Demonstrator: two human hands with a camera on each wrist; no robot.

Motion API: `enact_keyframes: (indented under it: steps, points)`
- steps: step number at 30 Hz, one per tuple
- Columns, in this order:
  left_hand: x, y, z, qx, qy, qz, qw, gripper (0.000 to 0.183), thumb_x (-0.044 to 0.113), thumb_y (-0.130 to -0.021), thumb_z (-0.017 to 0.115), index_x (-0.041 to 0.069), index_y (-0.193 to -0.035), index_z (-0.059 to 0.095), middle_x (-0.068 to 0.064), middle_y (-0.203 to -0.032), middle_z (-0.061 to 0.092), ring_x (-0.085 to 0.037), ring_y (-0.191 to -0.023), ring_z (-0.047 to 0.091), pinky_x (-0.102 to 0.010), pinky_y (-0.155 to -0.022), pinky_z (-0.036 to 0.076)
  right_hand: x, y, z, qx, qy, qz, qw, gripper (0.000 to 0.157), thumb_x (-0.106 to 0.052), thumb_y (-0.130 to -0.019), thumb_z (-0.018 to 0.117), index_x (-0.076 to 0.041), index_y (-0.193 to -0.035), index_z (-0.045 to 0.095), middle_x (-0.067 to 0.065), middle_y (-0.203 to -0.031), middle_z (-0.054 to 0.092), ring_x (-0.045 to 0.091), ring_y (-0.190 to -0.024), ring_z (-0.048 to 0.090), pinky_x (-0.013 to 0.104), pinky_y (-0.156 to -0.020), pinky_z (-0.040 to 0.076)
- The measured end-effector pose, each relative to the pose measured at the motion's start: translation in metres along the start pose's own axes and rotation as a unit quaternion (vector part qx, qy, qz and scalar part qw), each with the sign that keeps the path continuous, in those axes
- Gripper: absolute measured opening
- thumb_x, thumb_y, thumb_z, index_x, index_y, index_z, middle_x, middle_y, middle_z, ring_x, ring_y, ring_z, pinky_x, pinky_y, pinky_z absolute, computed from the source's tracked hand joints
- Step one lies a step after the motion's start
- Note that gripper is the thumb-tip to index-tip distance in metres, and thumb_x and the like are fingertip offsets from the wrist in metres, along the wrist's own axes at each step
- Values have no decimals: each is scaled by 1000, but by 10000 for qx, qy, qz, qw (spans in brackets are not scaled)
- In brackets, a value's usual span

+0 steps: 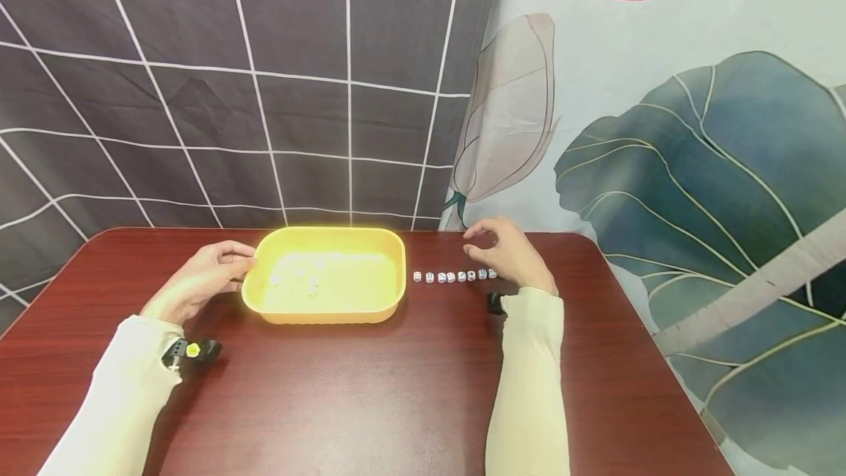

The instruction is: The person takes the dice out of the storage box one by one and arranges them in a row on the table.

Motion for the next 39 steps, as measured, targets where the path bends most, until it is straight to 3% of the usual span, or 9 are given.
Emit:
enact_keyframes:
  steps: [10,25,39]
  points:
    - [1,0,1,-24,51,53,10000,41,13,-103,53,-11,-135,45,-11,-108,64,-8,-80,62,-22,-69,58,-15,-5,4,4,-138,-91,9999,19,-18,-93,72,-13,-112,72,9,-122,66,29,-115,59,48,-103,47]
    - [3,2,0,32,-39,-34,10000,41,14,-103,54,-10,-135,46,-13,-109,65,-7,-80,64,-22,-71,59,-51,-15,23,-142,-362,-631,9972,17,-16,-90,75,-11,-107,71,7,-113,69,29,-115,59,48,-103,49]
    - [4,2,1,33,-14,-57,10000,42,13,-103,54,-10,-135,46,-12,-108,65,-8,-80,64,-22,-71,59,-82,-21,45,-185,-45,-870,9960,22,-20,-90,76,-12,-110,72,9,-113,65,26,-114,54,44,-101,45]
Point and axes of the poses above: each hand's wrist, its own y-axis away from the middle knuckle, its own z-axis out of the palm, x = y × z, the point moved 10 cm from there along -y, towards the middle knuckle
